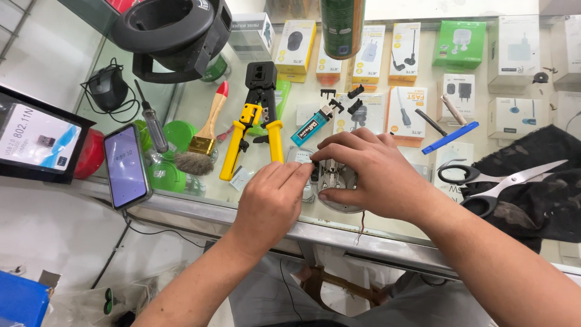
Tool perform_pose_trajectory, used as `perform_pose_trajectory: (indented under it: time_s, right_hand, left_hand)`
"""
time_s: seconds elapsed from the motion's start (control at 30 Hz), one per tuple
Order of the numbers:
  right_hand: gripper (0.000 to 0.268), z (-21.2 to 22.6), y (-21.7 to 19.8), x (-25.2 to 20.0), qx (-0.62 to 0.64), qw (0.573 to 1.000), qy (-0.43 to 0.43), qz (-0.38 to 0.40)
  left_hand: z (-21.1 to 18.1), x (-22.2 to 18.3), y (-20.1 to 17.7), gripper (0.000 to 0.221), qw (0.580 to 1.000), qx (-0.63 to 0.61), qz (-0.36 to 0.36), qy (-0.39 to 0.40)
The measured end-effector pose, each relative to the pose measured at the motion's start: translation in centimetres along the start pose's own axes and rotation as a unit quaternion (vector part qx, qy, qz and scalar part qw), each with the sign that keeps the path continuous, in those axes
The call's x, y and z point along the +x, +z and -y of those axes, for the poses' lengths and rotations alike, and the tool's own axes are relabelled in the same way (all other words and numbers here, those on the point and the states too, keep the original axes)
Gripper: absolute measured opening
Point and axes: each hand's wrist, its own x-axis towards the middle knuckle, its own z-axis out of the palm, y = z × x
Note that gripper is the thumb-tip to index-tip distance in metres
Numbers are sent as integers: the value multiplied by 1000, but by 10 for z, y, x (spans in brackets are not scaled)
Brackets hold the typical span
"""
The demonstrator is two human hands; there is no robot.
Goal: Preparing and crimping wire terminals onto electrical wires using a crimping tool and a lighter for heat shrink tubing.
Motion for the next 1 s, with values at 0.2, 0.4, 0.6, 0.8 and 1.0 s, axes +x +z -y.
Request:
perform_pose_trajectory:
  time_s: [0.2, 0.4, 0.6, 0.8, 1.0]
  right_hand:
    - [51, -3, 2, 0, 11, 1000, 9, 6]
    - [47, 9, -5, -2, 14, 999, 42, 17]
    - [69, 5, -2, 1, 19, 998, 52, 17]
    - [62, 4, -4, -1, 23, 999, 28, 16]
    - [54, 9, -6, 0, 17, 999, 28, 16]
  left_hand:
    - [5, -5, 8, 28, 1000, -24, 1, -10]
    - [5, -1, 16, 16, 998, -17, -50, -17]
    - [-3, 1, -2, 12, 997, -1, -64, -52]
    - [-3, -6, -5, 11, 991, -55, -61, -108]
    - [-2, -1, -5, 10, 984, -106, -53, -132]
